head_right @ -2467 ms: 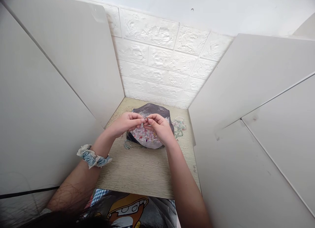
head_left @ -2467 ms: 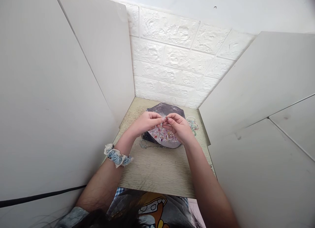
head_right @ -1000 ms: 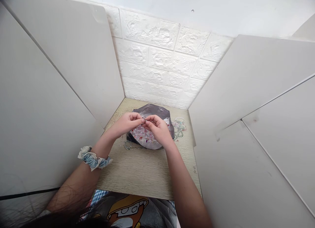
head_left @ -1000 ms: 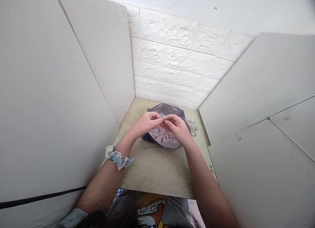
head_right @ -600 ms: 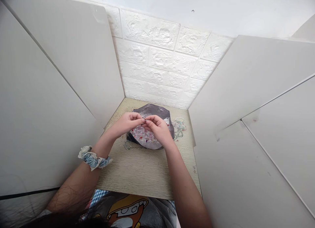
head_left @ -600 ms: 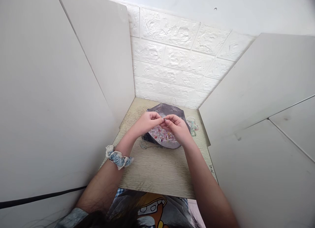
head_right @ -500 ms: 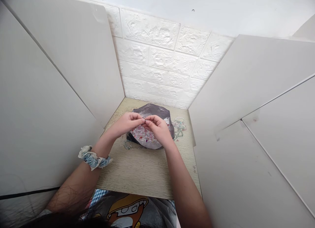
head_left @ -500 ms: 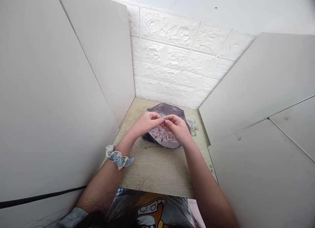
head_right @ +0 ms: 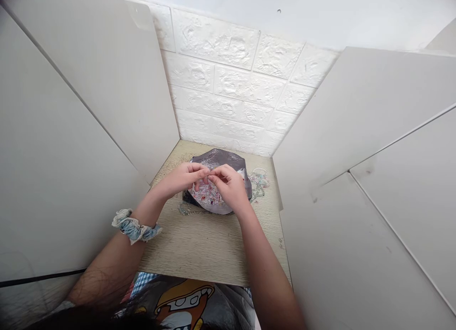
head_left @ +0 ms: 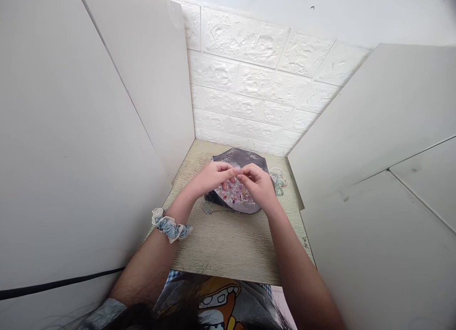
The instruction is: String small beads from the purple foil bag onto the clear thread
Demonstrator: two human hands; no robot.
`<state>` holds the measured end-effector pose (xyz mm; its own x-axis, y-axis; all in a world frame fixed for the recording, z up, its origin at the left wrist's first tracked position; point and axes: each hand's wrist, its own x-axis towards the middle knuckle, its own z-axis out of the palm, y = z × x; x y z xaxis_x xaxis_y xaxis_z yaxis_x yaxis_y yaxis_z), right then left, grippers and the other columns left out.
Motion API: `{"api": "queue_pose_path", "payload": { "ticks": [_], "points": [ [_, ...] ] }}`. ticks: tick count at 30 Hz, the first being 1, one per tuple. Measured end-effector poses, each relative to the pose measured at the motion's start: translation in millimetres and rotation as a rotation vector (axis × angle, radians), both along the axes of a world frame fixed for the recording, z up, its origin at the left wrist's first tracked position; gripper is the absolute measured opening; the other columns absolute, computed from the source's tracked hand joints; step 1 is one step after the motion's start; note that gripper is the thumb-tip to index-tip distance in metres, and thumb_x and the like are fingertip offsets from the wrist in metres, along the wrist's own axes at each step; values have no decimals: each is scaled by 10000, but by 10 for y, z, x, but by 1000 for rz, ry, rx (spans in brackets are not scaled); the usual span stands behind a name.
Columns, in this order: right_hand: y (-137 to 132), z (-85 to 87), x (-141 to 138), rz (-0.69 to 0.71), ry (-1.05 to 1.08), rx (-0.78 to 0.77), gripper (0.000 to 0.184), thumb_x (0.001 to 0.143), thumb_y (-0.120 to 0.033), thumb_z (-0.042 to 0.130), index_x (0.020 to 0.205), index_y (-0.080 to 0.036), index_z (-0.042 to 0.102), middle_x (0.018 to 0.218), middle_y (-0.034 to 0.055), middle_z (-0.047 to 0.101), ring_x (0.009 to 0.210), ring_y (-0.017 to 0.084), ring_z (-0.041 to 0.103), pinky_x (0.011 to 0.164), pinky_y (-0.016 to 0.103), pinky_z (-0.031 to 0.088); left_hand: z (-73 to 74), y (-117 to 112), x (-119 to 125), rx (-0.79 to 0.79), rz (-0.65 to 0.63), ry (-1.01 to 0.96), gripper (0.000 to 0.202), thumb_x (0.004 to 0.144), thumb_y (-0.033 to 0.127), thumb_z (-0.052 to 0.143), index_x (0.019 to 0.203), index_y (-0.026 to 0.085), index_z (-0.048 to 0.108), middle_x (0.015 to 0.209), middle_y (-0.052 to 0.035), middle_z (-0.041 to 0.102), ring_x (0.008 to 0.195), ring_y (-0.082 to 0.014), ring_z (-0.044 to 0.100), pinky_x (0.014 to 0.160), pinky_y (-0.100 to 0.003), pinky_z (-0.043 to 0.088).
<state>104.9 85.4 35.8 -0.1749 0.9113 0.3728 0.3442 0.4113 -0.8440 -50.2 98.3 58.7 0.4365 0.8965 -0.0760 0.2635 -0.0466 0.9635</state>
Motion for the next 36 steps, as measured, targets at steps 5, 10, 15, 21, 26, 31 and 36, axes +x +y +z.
{"api": "queue_pose_path", "payload": {
  "ticks": [5, 10, 15, 21, 26, 31, 36],
  "points": [
    [-15, 14, 3, 6, 35, 19, 55, 703, -245, 588, 693, -217, 634, 695, -13, 493, 654, 95, 480, 592, 237, 390, -15, -10, 13, -76, -40, -156, 492, 759, 551, 358, 756, 109, 576, 771, -78, 602, 715, -146, 565, 614, -255, 413],
    [-28, 22, 1, 22, 120, 11, 46, 699, -248, 598, 695, -220, 635, 685, -19, 484, 644, 88, 483, 574, 228, 392, -13, -11, -7, 15, -82, -156, 363, 746, 462, 455, 676, 124, 569, 683, -22, 539, 670, -110, 499, 643, -250, 388],
    [-28, 26, 0, -36, 143, 60, 62, 707, -254, 588, 689, -204, 619, 666, -18, 504, 634, 91, 484, 576, 229, 385, -42, 2, -32, 8, -104, -133, 293, 738, 414, 494, 740, 133, 578, 687, -11, 522, 641, -93, 466, 599, -228, 367],
    [8, -12, -9, -67, 56, 61, 134, 760, -293, 515, 757, -189, 599, 707, -1, 544, 644, 102, 487, 592, 229, 386, -69, 16, -25, -60, -62, -254, 237, 714, 366, 553, 720, 130, 563, 661, 1, 511, 607, -65, 460, 564, -191, 357],
    [74, -174, -11, -82, -447, -29, 158, 782, -207, 442, 810, -190, 596, 781, 23, 559, 724, 122, 493, 663, 239, 364, -25, 7, -35, -158, -6, -416, 194, 733, 322, 541, 690, 134, 522, 577, 31, 462, 409, -3, 310, 382, -147, 213],
    [84, -304, -33, -45, -771, -119, 247, 797, -136, 357, 883, -196, 581, 892, 53, 553, 802, 135, 504, 669, 230, 347, -27, 16, -61, -192, 54, -507, 159, 727, 298, 551, 692, 154, 495, 490, 71, 334, 350, 5, 203, 340, -148, 93],
    [65, -301, -99, 7, -850, -108, 225, 818, -182, 350, 870, -191, 568, 898, 52, 539, 769, 127, 509, 653, 222, 343, -54, 31, -54, -98, 122, -474, 165, 702, 300, 581, 689, 140, 544, 485, 57, 365, 418, -14, 327, 390, -136, 241]
  ]
}}
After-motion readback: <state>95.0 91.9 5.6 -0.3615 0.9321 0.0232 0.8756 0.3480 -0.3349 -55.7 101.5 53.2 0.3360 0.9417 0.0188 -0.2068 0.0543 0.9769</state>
